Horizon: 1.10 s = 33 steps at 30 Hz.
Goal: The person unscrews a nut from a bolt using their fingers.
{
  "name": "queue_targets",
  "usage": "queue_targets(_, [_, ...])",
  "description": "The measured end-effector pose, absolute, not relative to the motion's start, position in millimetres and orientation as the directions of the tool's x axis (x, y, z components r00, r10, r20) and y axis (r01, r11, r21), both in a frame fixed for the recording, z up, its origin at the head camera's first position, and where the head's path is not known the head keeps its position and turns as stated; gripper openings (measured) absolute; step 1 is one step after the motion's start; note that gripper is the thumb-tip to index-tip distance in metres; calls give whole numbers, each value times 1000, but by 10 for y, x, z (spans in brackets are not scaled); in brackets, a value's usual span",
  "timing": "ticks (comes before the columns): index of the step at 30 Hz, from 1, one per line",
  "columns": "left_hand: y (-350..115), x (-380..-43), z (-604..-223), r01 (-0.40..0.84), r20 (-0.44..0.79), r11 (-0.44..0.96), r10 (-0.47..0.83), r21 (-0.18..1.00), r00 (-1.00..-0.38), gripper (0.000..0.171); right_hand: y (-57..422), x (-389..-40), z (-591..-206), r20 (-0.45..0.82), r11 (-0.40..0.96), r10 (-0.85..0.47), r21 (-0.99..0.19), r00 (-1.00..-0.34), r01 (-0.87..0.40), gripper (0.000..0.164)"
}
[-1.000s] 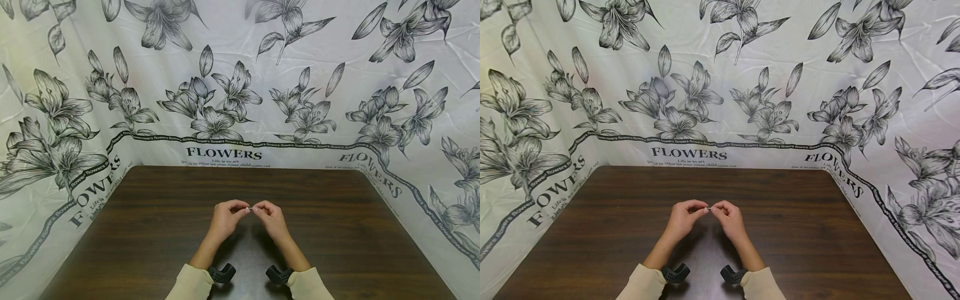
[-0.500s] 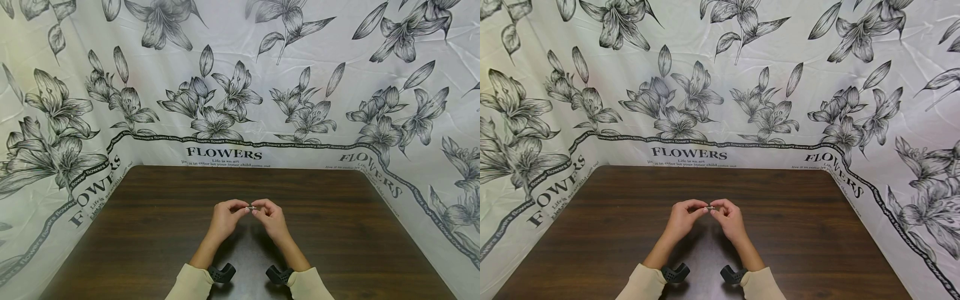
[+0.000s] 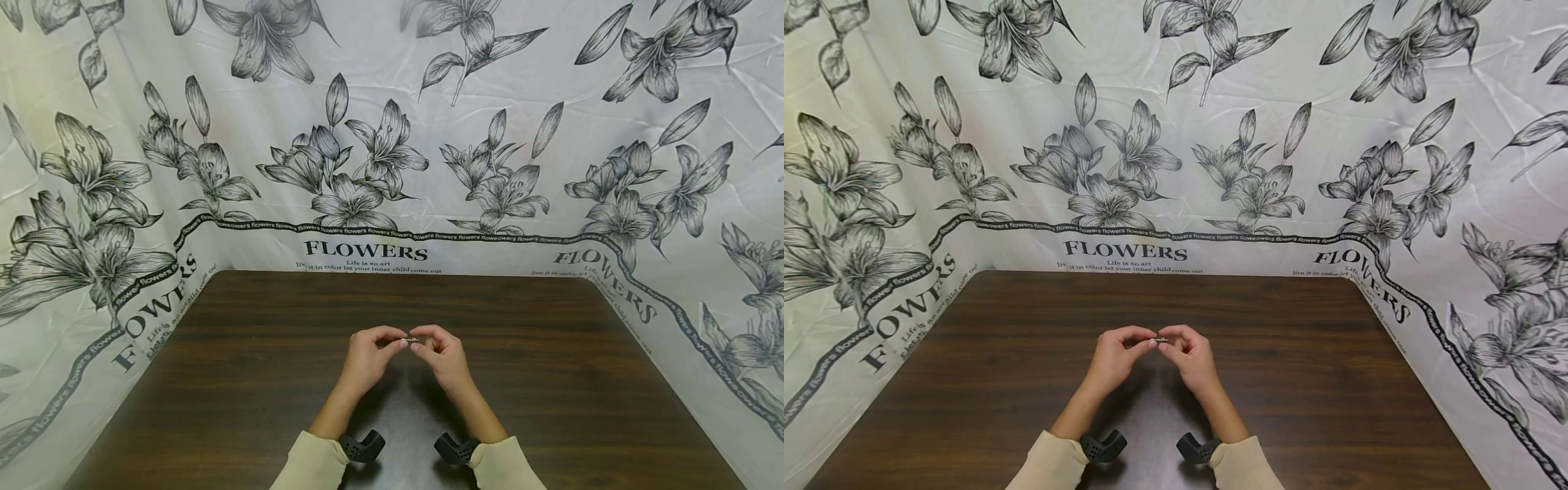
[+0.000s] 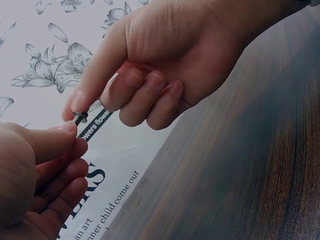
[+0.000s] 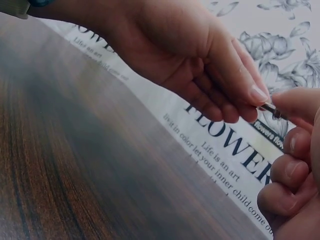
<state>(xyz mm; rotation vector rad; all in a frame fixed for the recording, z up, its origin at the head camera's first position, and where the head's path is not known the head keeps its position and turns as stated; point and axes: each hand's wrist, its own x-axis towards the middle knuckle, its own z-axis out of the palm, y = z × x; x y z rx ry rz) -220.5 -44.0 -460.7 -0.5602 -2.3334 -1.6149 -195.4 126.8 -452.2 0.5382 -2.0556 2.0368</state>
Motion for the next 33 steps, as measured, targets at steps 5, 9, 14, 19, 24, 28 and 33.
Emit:
queue_targets(5, [-442,-2201,-4612,439,404,316,172,841,-898,6,1266,-1950,-4522,338,38,-96,-938,-936,-343,15])
queue_targets(9, [-444,-2196,-4609,436,400,318,176,842,-900,6,1263,-1950,-4509,279,81,-77,-955,-957,-285,15])
queue_targets(14, [-441,-2191,-4600,429,390,319,179,845,-903,7,1263,-1944,-4491,218,100,-68,-970,-974,-224,21])
queue_targets(19, [-427,-2189,-4597,434,391,317,191,844,-900,7,1270,-1937,-4481,183,100,-81,-977,-980,-191,29])
queue_targets(24, [-417,-2192,-4605,443,395,317,206,839,-895,8,1283,-1939,-4482,170,91,-99,-979,-980,-180,34])
queue_targets(28, [-418,-2191,-4610,441,394,323,201,837,-897,6,1281,-1941,-4482,182,72,-102,-979,-978,-190,29])
queue_targets(33, [-430,-2189,-4604,440,397,326,194,837,-897,6,1275,-1943,-4490,205,71,-96,-975,-974,-212,23])
